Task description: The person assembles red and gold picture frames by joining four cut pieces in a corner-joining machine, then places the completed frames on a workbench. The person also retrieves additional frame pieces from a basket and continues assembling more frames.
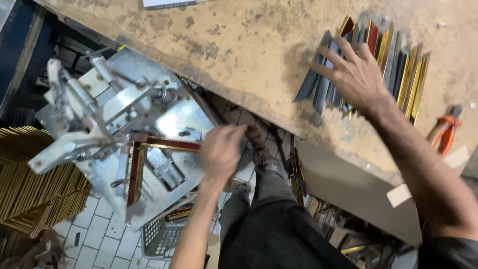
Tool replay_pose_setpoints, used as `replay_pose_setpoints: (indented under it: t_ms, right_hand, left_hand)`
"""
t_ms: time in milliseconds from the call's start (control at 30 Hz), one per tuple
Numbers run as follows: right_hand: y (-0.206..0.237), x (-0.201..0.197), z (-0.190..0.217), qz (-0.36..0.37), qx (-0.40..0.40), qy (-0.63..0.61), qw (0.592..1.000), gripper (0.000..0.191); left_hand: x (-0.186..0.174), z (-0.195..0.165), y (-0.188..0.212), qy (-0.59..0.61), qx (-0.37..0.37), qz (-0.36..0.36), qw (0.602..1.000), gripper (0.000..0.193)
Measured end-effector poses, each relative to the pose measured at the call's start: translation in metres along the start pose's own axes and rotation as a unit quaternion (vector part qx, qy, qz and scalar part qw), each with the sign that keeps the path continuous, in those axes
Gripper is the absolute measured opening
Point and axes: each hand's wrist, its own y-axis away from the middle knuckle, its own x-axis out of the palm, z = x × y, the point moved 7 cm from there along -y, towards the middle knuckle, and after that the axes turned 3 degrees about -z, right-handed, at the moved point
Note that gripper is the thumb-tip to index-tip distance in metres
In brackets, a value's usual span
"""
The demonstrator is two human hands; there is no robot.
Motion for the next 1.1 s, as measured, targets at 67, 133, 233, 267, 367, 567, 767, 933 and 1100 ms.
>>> replay_pose_setpoints:
  t_ms: [67,133,233,267,367,567,767,933,1100]
  right_hand:
    - [0.001,0.052,-0.031,0.079,-0.047,0.063,0.994,0.059]
    - [0.013,0.084,-0.045,0.138,-0.108,0.056,0.983,0.047]
    - [0.039,0.08,-0.065,0.052,-0.186,0.01,0.981,0.043]
    - [0.048,0.064,-0.088,-0.021,-0.115,-0.097,0.988,0.034]
    - [0.097,0.047,-0.145,-0.079,0.219,-0.332,0.914,0.024]
    - [0.142,0.016,-0.085,-0.158,0.281,-0.396,0.86,0.039]
    - [0.07,-0.036,0.065,-0.169,0.131,-0.57,0.793,0.041]
    - [-0.063,-0.101,0.272,-0.231,-0.169,-0.363,0.886,0.062]
    - [-0.076,-0.098,0.335,-0.237,-0.113,-0.373,0.89,0.053]
  left_hand:
    - [0.073,-0.03,-0.066,0.033,0.085,0.056,0.994,0.03]
    - [0.146,-0.053,-0.119,-0.045,0.156,0.169,0.972,0.047]
    - [0.21,-0.07,-0.157,-0.102,0.255,0.232,0.933,0.063]
    - [0.223,-0.068,-0.161,-0.089,0.272,0.242,0.927,0.064]
    - [0.249,-0.054,-0.153,-0.126,0.348,0.245,0.896,0.05]
    - [0.211,-0.045,-0.127,-0.03,0.368,0.081,0.926,0.009]
    - [-0.014,0.066,0.066,0.204,-0.371,-0.293,0.857,0.064]
    - [-0.148,0.07,0.187,-0.042,-0.397,-0.124,0.908,0.034]
    - [-0.214,0.089,0.181,-0.119,-0.292,-0.033,0.948,0.031]
